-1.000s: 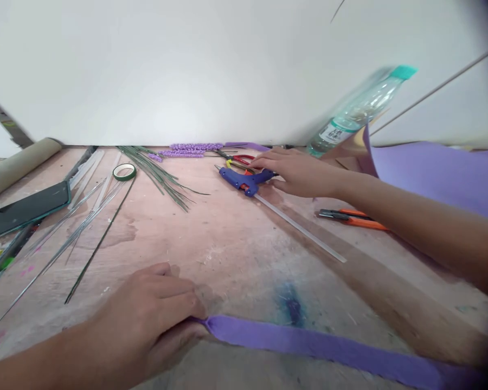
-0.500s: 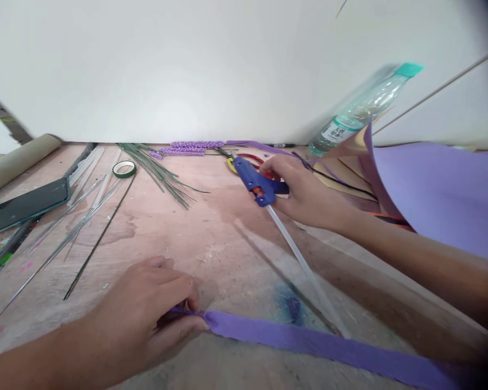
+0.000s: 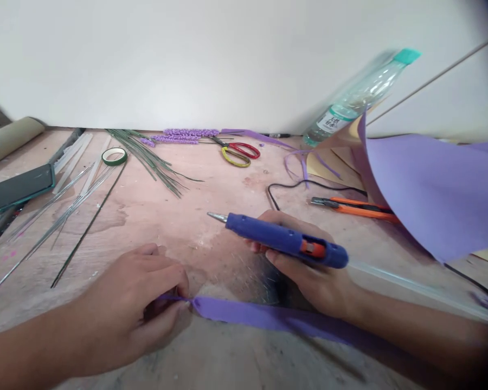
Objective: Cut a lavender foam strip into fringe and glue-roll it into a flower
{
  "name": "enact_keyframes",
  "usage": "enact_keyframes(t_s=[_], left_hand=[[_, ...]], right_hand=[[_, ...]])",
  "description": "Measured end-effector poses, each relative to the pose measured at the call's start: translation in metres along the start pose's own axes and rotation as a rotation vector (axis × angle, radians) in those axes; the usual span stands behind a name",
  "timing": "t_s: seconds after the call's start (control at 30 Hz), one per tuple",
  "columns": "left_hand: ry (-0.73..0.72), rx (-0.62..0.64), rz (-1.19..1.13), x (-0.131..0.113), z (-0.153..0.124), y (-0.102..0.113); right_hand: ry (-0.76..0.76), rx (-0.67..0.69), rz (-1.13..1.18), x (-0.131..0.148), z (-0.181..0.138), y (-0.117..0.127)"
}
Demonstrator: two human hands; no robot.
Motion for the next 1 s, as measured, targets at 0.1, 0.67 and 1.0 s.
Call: enact_keyframes(t_s=[0.1, 0.67, 1.0], left_hand=[[0.007, 0.036, 0.009, 0.0, 0.0, 0.0], [0.049, 0.017, -0.113, 0.007, 0.0, 0.013], [-0.031, 0.036, -0.111, -0.001, 0.002, 0.018]], right_hand=[[0.095, 0.049, -0.067, 0.008, 0.007, 0.002], [0.223, 0.304, -0.161, 0.015, -0.006, -0.014], [0.263, 0.293, -0.185, 0.014, -0.013, -0.013]])
Point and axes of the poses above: each hand's wrist, its own z-axis towards the middle knuckle, its own y-axis out of the back of the hand, x = y × z, the point moved 6 cm from there along z, towards the middle knuckle, and after that the axes turned 3 degrees about -x, right-handed, at the moved point
